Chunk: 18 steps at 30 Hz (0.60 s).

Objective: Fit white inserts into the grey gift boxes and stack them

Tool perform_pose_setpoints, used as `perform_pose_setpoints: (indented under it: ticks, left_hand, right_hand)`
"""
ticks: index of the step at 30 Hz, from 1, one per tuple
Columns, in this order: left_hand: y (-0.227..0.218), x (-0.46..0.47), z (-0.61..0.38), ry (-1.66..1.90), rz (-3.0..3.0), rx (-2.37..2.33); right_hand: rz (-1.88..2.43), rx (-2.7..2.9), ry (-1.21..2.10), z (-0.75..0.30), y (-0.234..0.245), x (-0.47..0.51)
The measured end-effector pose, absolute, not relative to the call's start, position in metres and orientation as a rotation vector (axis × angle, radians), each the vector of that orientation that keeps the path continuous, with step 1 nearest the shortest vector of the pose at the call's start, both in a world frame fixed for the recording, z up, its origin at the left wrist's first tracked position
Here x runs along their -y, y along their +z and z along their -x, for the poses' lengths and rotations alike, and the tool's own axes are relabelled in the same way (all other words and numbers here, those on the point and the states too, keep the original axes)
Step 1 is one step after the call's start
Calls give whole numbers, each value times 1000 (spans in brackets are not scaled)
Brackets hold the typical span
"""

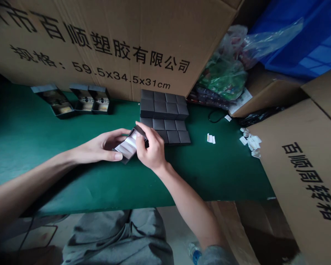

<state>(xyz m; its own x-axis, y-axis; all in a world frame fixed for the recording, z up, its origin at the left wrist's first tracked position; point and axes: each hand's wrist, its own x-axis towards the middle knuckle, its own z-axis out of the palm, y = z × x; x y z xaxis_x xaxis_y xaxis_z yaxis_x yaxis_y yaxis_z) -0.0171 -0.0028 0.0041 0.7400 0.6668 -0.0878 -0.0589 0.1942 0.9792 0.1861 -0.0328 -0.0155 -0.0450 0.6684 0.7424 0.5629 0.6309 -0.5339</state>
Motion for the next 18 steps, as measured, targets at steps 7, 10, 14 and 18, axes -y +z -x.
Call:
perform_pose_setpoints:
  ticks: [7,10,14,18]
  left_hand:
    - [6,2,18,567,-1274,-584]
    - [6,1,19,577,-1284,-602]
    - [5,0,21,578,-1289,-638]
    - [7,0,23,606,-1316,-630]
  right_hand:
    - [1047,1725,151,-186,-13,35]
    - [1045,1718,134,-187,-10,36]
    - [1154,1547,167,-193,-9,35]
    - [1274,1414,477,-197,-7,36]
